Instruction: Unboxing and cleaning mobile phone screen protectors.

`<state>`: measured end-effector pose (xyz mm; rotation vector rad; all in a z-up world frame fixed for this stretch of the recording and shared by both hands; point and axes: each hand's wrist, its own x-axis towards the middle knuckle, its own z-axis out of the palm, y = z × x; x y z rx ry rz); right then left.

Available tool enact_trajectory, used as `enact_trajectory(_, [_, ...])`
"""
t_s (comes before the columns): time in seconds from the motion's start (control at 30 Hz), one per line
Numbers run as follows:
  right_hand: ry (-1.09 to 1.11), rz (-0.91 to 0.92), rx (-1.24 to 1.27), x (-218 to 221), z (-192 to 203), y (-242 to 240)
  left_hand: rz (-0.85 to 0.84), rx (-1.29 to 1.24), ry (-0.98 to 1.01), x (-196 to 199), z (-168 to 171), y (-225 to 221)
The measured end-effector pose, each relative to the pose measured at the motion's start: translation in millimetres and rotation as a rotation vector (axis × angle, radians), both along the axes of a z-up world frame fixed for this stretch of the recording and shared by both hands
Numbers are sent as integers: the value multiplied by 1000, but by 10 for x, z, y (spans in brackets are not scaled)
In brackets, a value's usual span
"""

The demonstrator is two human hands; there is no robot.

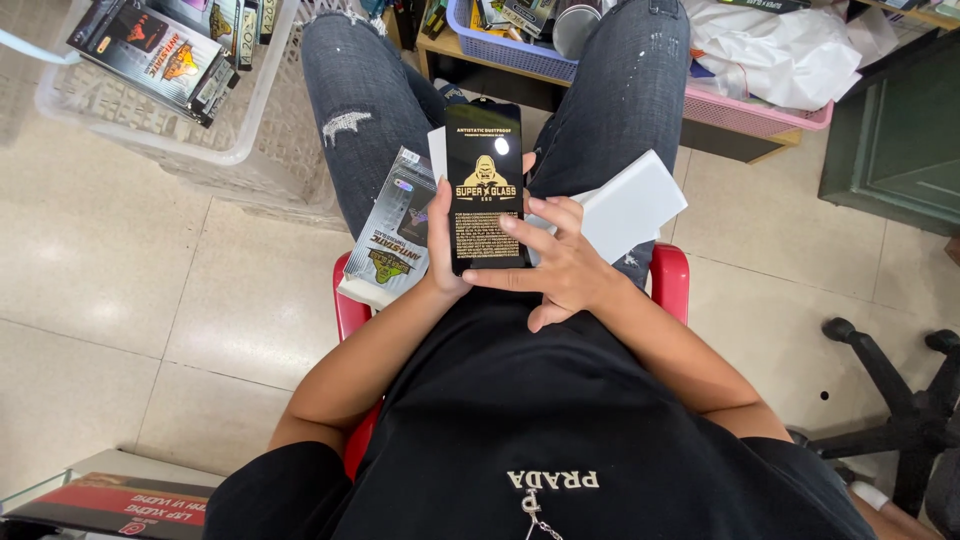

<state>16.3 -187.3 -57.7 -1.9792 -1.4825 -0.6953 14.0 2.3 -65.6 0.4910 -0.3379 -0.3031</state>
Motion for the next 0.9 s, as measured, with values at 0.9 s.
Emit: enact_trajectory(0.9, [254,-351,280,459,187,-461,-305,468,-140,-215,-221,-119])
